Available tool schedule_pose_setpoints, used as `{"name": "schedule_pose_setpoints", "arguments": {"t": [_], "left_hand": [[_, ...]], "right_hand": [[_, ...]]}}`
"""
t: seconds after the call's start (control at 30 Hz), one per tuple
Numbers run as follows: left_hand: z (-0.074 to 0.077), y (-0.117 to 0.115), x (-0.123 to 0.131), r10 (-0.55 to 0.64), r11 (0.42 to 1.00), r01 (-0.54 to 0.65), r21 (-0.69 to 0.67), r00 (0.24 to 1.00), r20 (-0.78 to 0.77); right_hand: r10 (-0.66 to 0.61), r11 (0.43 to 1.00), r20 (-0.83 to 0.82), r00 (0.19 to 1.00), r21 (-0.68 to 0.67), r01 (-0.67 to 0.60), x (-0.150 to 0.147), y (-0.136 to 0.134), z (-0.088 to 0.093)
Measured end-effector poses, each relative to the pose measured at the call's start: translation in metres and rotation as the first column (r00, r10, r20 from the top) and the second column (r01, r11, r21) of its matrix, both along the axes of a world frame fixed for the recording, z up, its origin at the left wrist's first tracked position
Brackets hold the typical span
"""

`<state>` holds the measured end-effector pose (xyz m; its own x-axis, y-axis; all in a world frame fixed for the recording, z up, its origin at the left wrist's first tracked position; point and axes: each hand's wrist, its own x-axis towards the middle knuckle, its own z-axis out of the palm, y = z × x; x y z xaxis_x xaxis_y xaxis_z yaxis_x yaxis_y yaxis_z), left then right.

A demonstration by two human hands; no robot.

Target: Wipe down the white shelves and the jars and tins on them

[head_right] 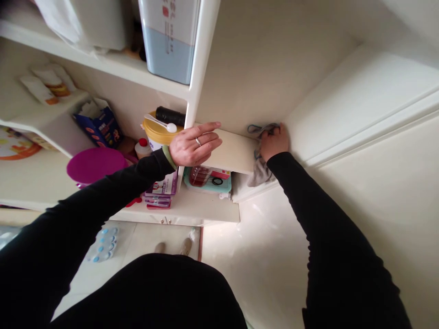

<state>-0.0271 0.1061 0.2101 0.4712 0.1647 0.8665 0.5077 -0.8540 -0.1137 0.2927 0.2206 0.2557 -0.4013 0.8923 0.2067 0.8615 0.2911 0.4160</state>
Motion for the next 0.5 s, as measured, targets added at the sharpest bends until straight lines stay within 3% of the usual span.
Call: {"name": "schedule_pose_setpoints", "arguments": {"t": [0.17,0.27,0.37,0.5], "left_hand": [[-0.001,0.001,0.001,0.045,0.993,-0.044,0.112,0.999,-0.015],[0.000,-0.001,0.000,0.068,0.981,-0.066,0.181,0.998,-0.006],[0.001,-0.002,-0.001,0.085,0.976,-0.080,0.205,0.996,-0.013],[0.001,-0.002,-0.001,0.083,0.961,-0.077,0.264,0.996,-0.012]], "right_hand": [[0.006,0.998,-0.008,1.000,-0.058,-0.006,-0.008,-0.010,-0.011],[-0.011,0.999,0.078,0.997,-0.051,0.015,-0.015,-0.018,-0.002],[-0.019,0.999,0.122,0.992,0.031,0.016,-0.014,-0.018,0.030],[-0.065,0.957,-0.034,0.997,0.281,0.072,0.002,-0.004,0.109]]}}
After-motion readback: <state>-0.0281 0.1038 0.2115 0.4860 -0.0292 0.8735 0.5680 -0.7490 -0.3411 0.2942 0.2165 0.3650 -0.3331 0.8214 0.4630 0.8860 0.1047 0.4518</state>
